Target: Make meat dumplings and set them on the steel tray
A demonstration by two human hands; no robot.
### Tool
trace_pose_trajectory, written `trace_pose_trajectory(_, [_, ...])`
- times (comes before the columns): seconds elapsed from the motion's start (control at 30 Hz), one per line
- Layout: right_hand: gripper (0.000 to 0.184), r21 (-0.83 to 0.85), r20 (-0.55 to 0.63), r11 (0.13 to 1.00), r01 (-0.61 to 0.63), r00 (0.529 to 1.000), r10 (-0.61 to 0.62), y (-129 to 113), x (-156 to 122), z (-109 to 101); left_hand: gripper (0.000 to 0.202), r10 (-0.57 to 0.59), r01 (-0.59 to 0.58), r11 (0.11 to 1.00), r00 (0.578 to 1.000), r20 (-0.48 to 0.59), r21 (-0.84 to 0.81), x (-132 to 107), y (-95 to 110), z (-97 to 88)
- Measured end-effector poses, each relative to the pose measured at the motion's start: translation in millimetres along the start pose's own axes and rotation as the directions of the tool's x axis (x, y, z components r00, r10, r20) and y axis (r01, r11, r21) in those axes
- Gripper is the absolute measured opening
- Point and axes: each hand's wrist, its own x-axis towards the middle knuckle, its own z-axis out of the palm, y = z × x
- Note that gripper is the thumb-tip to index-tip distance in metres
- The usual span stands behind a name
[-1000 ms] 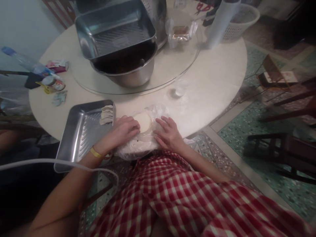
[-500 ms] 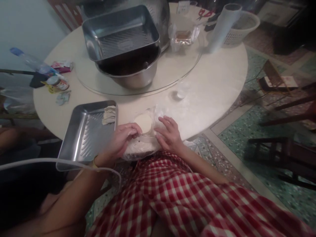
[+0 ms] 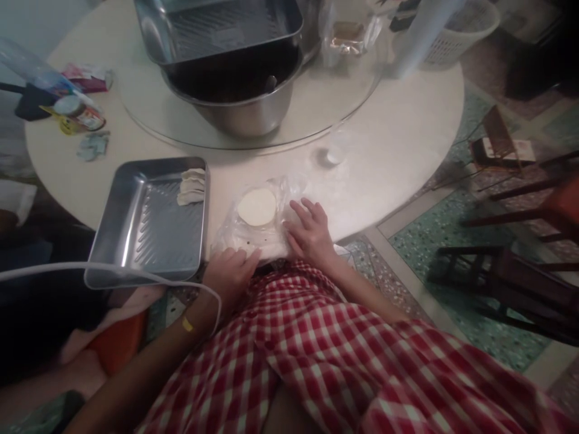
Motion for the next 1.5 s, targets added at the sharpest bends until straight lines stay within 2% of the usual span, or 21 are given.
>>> trace_pose_trajectory(0.1, [0.021,-0.026,-0.008,1.0,0.015,1.0,-0.016,0,1,0,0.023,-0.011,0.0,0.993,0.996,-0.092,-0.115,-8,-6,-0.6])
trace_pose_trajectory(0.17, [0.021,-0.04,-0.02,0.999,0.031,0.999,-0.032,0,1,0,0.023,-0.068,0.026,0.972,0.983,-0.172,-0.233,-9,-11,-6.4])
trace_pose_trajectory(0.23, [0.021,-0.042,-0.033,0.998,0.043,0.998,-0.044,0,1,0,0.021,-0.142,0.068,0.953,0.961,-0.239,-0.294,-3,-19,-15.6])
trace_pose_trajectory(0.3, [0.021,-0.035,-0.047,0.998,0.046,0.998,-0.047,-1,1,-1,0.021,-0.186,0.104,0.948,0.947,-0.26,-0.3,8,-27,-25.3])
trace_pose_trajectory(0.4, [0.021,-0.026,-0.062,0.999,0.039,0.997,-0.041,-1,1,-1,0.024,-0.179,0.104,0.937,0.963,-0.201,-0.334,33,-40,-33.6])
trace_pose_trajectory(0.5, [0.021,-0.023,-0.071,0.999,0.034,0.997,-0.036,0,1,0,0.025,-0.128,0.076,0.92,0.985,-0.111,-0.384,55,-49,-32.7])
trace_pose_trajectory(0.6, [0.021,-0.012,-0.068,0.999,0.039,0.997,-0.04,1,0,1,0.025,-0.098,0.075,0.935,0.994,-0.048,-0.347,67,-51,-30.7])
trace_pose_trajectory(0.8, [0.022,0.035,-0.105,0.992,0.117,0.988,-0.113,3,-4,0,0.024,-0.159,0.149,0.967,0.987,-0.031,-0.208,64,-40,-39.8])
trace_pose_trajectory(0.87, [0.023,0.04,-0.133,0.99,0.136,0.983,-0.129,5,-4,3,0.028,-0.125,0.123,0.974,0.992,0.003,-0.192,64,-40,-40.5])
trace_pose_trajectory(0.97, [0.023,0.03,-0.159,0.986,0.163,0.975,-0.157,7,-2,7,0.023,-0.114,0.119,0.979,0.993,0.041,-0.163,63,-43,-39.1])
trace_pose_trajectory(1.3, [0.021,0.007,-0.154,0.987,0.162,0.975,-0.159,5,-3,4,0.016,-0.101,0.122,0.959,0.99,0.094,-0.257,68,-48,-33.4])
trace_pose_trajectory(1.5, [0.023,0.009,-0.146,0.987,0.158,0.977,-0.155,4,-3,4,0.017,-0.106,0.141,0.943,0.986,0.131,-0.3,70,-50,-36.5])
